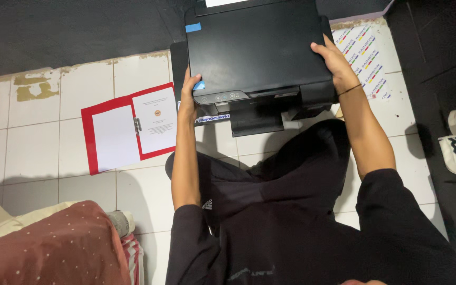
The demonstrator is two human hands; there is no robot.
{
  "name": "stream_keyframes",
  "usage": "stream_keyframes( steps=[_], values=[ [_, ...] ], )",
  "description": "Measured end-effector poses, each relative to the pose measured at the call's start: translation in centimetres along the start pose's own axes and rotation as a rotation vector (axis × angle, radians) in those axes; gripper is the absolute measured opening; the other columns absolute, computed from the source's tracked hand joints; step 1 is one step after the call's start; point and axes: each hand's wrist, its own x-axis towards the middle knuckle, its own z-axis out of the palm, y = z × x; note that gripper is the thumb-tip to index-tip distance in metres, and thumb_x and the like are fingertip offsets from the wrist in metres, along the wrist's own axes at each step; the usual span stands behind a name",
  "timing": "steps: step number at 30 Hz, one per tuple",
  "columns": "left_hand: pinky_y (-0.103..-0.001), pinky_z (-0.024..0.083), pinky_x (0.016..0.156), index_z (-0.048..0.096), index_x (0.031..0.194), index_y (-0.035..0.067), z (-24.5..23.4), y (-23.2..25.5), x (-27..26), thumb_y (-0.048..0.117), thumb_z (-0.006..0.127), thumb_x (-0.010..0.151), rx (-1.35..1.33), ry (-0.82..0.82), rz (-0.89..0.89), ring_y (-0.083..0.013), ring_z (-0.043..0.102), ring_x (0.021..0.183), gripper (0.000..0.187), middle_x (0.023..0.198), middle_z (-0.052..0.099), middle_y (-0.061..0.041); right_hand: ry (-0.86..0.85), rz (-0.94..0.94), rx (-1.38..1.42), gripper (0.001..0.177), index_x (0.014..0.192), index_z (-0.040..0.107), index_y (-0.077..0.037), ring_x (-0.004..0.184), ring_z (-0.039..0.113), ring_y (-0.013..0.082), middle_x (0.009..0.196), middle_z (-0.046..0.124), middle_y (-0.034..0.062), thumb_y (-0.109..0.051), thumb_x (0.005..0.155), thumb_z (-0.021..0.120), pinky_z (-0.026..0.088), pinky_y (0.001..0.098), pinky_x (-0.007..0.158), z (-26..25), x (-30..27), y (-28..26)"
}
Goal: The person sits on the floor and wipes the exterior and interior surfaces of a black printer with a cloth. They open the scanner lid, wipe the glass and surrounding areas, and repeatedly adjust the cloth while cleaning.
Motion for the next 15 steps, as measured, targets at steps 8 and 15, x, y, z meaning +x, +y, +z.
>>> stream_keyframes(
  steps=[8,15],
  values=[
    [-0.049,0.031,0.120,0.029,0.161,0.016,-0.1,-0.3,-0.8,0.049,0.063,0.079,-0.078,-0.058,0.031,-0.0406,0.032,0.152,0.095,0.165,0.032,-0.023,-0.029,-0.044,-0.039,0.061,0.154,0.045,-0.005,0.133,0.056,0.0181,0.150,0.056,0.0106,-0.028,0.099,0.059,0.042,0.0256,0.111,-1.2,0.5,2.1],
    [-0.048,0.031,0.117,0.029,0.162,0.015,-0.2,-0.7,-1.6,0.053,0.060,0.081,0.062,0.033,0.060,-0.0401,0.028,0.150,0.094,0.163,0.031,-0.023,0.108,-0.303,-0.366,0.072,0.154,0.036,0.003,0.146,0.045,0.0265,0.157,0.044,0.0212,-0.031,0.100,0.068,0.036,0.0299,0.119,-0.4,-0.6,1.1]
  ],
)
